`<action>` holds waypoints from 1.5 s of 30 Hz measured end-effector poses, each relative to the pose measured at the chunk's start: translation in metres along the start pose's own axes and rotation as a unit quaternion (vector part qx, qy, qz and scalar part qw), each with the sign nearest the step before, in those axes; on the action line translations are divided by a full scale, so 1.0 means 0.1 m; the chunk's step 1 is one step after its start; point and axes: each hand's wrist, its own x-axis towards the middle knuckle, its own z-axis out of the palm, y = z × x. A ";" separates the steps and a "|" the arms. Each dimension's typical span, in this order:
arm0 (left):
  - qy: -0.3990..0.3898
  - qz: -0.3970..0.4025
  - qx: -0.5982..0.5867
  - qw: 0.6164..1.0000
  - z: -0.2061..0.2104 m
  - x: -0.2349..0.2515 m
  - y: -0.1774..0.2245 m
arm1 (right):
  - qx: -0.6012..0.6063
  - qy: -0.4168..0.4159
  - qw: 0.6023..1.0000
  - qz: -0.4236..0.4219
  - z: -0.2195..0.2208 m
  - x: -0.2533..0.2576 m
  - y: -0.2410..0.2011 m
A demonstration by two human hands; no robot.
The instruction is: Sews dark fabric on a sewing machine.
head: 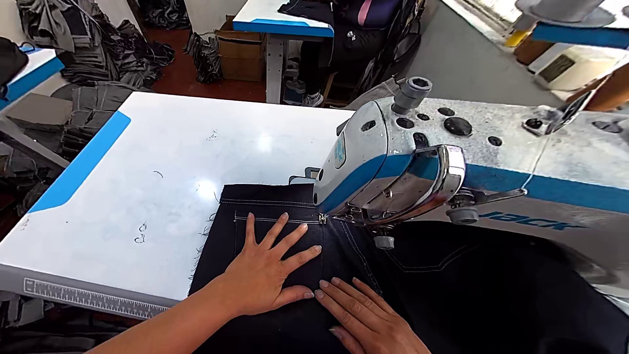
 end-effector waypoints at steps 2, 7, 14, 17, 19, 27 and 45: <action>0.017 -0.004 0.003 1.000 0.02 -0.01 0.03 | 0.018 0.003 1.000 -0.017 -0.01 0.00 0.09; 0.003 -0.006 -0.004 1.000 0.01 0.00 0.02 | 0.011 -0.006 1.000 -0.018 -0.02 0.02 0.08; -0.003 0.007 0.000 1.000 -0.02 0.01 -0.04 | -0.014 0.005 1.000 -0.001 0.03 0.02 -0.03; -0.004 0.006 -0.002 1.000 -0.02 0.00 -0.04 | -0.008 -0.001 1.000 -0.004 0.01 0.03 -0.02; -0.007 0.004 -0.004 1.000 -0.02 0.00 -0.04 | -0.005 -0.004 1.000 -0.004 0.00 0.03 -0.02; -0.004 0.001 -0.018 1.000 -0.04 0.20 -0.20 | -0.011 0.027 1.000 0.006 0.05 0.21 0.16; -0.049 -0.016 -0.051 0.997 -0.22 0.73 -0.59 | -0.009 0.062 0.998 -0.032 0.02 0.62 0.74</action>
